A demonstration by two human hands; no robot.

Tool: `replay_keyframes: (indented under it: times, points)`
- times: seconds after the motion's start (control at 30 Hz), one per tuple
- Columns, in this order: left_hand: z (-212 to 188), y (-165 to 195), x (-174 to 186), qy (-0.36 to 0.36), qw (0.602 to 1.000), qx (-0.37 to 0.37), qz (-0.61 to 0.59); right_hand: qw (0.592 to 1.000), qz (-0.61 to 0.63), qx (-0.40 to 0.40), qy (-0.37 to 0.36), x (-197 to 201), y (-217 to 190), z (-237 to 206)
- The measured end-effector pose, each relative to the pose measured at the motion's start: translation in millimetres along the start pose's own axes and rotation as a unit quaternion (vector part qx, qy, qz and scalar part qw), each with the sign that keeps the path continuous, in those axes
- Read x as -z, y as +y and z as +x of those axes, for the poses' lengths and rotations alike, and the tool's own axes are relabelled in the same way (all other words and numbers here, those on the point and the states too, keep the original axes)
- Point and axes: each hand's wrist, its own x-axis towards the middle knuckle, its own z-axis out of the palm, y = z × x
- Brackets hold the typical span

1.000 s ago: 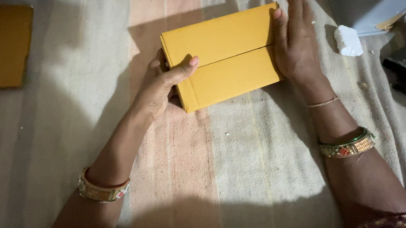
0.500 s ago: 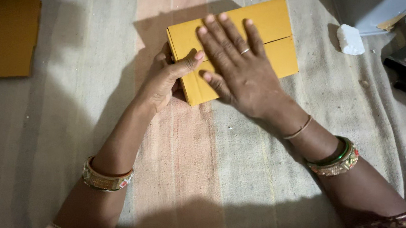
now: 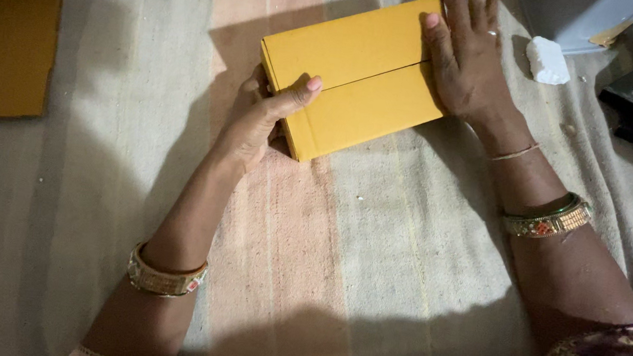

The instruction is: The person folds flat yellow cardboard boxes into open three-dimensional boxes, pressing the creases and tucking the side panels, then closes the lid flap and sets the finished box aside, repeating the process with the next flat box.

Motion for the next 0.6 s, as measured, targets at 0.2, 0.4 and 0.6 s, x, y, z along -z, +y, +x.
replay_keyframes:
  times: [0.2,0.4,0.6]
  points:
    - [-1,4,-2,0.000,1.000,0.007,0.001,0.986,-0.156,0.035,0.039,-1,-25,-10]
    - [-2,4,-2,-0.010,1.000,0.007,-0.017,0.961,-0.166,0.213,-0.063,-13,-81,-38]
    - [1,-2,1,-0.024,0.999,-0.008,-0.034,0.942,-0.197,0.256,-0.091,-14,-89,-37]
